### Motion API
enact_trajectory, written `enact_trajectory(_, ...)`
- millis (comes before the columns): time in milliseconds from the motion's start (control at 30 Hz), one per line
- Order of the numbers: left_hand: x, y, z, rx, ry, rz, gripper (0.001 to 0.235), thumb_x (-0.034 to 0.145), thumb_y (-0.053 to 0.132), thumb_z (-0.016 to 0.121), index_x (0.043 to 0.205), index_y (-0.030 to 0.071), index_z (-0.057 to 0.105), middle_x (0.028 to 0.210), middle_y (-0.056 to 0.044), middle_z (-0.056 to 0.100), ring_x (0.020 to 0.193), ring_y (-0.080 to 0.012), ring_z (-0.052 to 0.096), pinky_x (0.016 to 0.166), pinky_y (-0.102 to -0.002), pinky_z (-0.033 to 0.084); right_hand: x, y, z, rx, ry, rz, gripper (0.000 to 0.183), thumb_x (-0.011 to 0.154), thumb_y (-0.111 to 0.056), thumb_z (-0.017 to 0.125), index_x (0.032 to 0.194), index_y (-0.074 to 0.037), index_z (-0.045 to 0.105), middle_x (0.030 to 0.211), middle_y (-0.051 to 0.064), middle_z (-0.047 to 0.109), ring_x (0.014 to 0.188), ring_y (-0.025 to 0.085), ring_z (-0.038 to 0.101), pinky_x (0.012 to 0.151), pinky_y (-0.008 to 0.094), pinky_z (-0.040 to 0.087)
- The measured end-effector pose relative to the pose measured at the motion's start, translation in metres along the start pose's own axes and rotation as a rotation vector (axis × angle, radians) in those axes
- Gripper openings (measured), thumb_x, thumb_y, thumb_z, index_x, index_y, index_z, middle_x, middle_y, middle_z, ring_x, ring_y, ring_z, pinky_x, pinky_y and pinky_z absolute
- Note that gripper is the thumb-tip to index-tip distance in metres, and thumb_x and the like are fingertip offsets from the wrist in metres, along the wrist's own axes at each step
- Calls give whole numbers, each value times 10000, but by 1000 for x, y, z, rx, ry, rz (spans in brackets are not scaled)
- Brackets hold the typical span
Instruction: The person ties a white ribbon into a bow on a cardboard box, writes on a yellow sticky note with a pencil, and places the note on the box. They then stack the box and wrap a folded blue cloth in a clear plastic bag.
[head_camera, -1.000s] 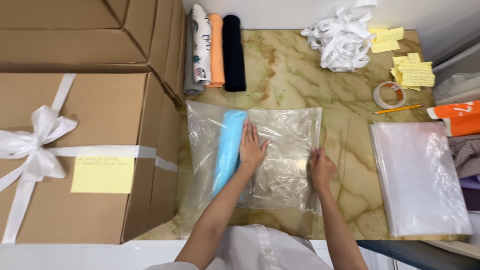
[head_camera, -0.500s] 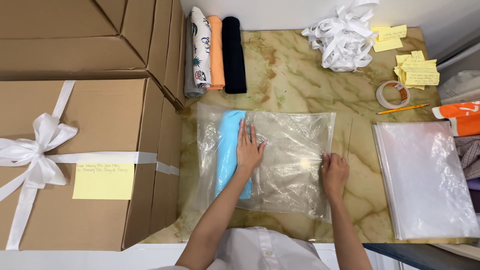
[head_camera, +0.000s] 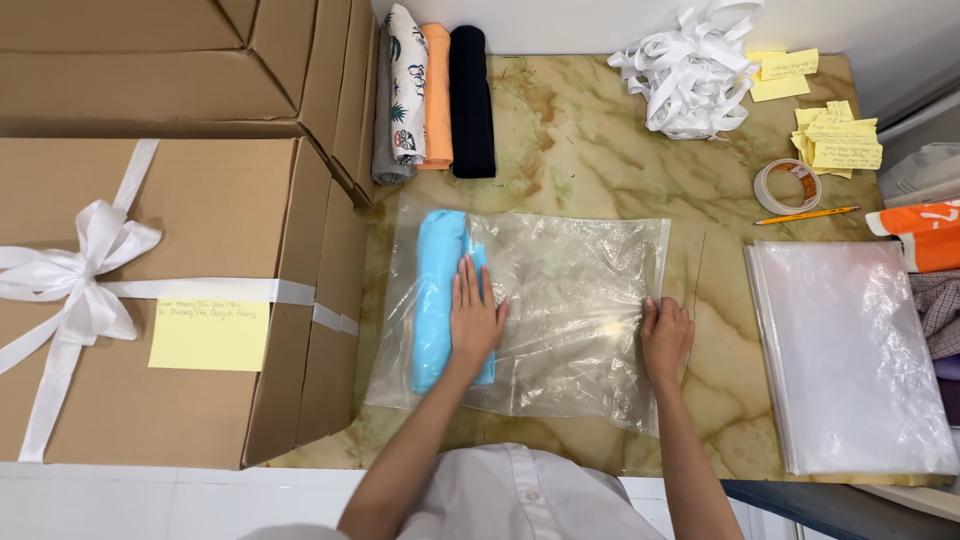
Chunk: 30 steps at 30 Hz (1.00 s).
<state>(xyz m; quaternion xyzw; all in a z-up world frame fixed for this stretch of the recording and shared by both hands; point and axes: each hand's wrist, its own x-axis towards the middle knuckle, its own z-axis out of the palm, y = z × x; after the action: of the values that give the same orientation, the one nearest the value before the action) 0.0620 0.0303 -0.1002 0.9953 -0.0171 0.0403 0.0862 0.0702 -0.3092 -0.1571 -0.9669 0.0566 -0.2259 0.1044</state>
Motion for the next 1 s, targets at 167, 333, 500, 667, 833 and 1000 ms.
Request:
enact_trajectory(167,-11,-22,36,-271,111,92,672,1030,428,481,1519,-20,377,1644,-277,214,1533,-391,205,1253,-494,156,2,-3,-2,8,-8,-4,308,1082,-343,634,881,-118,569,807,72,602,824,317,627,737,432,497)
enact_trajectory(333,-19,-23,27,-319,85,103,613,1049,380,474,1511,-17,400,1650,-248,236,1539,-363,211,1260,-491,164,-2,5,-1,13,-8,-22,323,1093,-356,624,883,-119,559,809,81,605,828,320,631,746,433,499)
enact_trajectory(500,-67,-35,-20,-51,-138,-18,729,1063,559,175,1586,55,238,1697,-168,117,1578,-276,54,1269,-445,-39,-1,0,-5,31,-56,-2,348,1096,-397,611,898,-112,573,830,99,621,854,344,630,782,466,492)
enact_trajectory(667,-54,-44,12,-140,-84,-19,722,1072,527,274,1573,7,248,1694,-194,114,1578,-299,80,1288,-427,8,2,5,5,124,-160,126,336,1083,-421,613,930,-125,577,851,97,627,903,368,618,816,502,453)
enact_trajectory(833,-31,-31,-6,-95,-68,24,695,1065,527,302,1569,47,298,1685,-163,187,1573,-299,123,1283,-470,29,3,-9,-3,158,-242,376,271,1024,-377,638,997,-108,616,874,138,685,918,421,667,777,565,474)
enact_trajectory(1000,-12,-48,-36,324,-194,19,715,1063,547,115,1622,107,176,1714,-142,11,1587,-288,-42,1290,-452,-85,-8,-11,-11,203,-158,217,242,1072,-322,615,1026,-87,587,954,129,629,1001,396,615,874,558,452)
